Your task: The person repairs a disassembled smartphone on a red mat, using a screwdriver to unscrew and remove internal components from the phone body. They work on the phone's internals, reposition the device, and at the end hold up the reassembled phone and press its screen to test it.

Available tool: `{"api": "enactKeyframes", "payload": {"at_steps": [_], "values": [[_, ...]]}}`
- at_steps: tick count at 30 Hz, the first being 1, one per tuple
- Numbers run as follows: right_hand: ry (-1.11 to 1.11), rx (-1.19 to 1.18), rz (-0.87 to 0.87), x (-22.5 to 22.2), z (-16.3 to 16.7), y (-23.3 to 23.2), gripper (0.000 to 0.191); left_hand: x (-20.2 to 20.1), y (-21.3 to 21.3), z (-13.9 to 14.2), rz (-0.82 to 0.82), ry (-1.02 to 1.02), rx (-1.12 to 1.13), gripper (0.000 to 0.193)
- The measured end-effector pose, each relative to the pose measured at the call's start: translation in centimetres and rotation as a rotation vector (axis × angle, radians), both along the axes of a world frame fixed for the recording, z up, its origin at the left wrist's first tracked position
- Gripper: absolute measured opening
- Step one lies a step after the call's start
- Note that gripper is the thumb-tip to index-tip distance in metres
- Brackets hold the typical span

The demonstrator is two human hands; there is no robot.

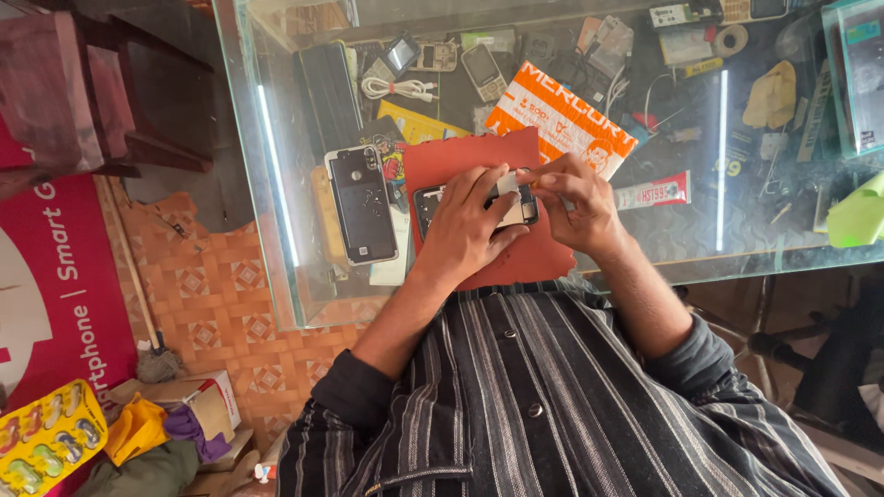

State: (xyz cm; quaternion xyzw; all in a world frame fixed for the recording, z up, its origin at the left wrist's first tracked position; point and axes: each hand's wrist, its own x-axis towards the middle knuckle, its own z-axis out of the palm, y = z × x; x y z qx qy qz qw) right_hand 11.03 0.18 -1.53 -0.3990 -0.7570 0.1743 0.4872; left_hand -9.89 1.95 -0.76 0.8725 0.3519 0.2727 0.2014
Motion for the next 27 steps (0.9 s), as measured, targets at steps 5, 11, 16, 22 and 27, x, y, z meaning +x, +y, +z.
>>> {"api": "enactKeyframes", "payload": {"at_steps": [5,11,16,22,27], "values": [[-0.014,0.026,-0.046,-0.48,0.07,0.04,0.068,-0.20,0.05,-0.30,-0.004,-0.014,0.013,0.044],[0.214,-0.120,0.191,-0.37,-0.10,-0.04,0.061,-0.30,-0.06,-0.05,0.002,-0.006,0.008,0.044],[0.021,-0.029,-0.106,-0.43,-0.30,-0.01,0.067,-0.24,-0.02,-0.04,-0.001,-0.024,0.015,0.045],[0.101,-0.064,0.077,-0.30,-0.55,-0.13,0.068,-0.28,-0.01,-0.07,0.003,-0.026,0.012,0.044],[0.061,-0.108,-0.138,-0.15,-0.57,0.05,0.068,-0.29,0.06,-0.16,-0.003,-0.025,0.015,0.043]]}}
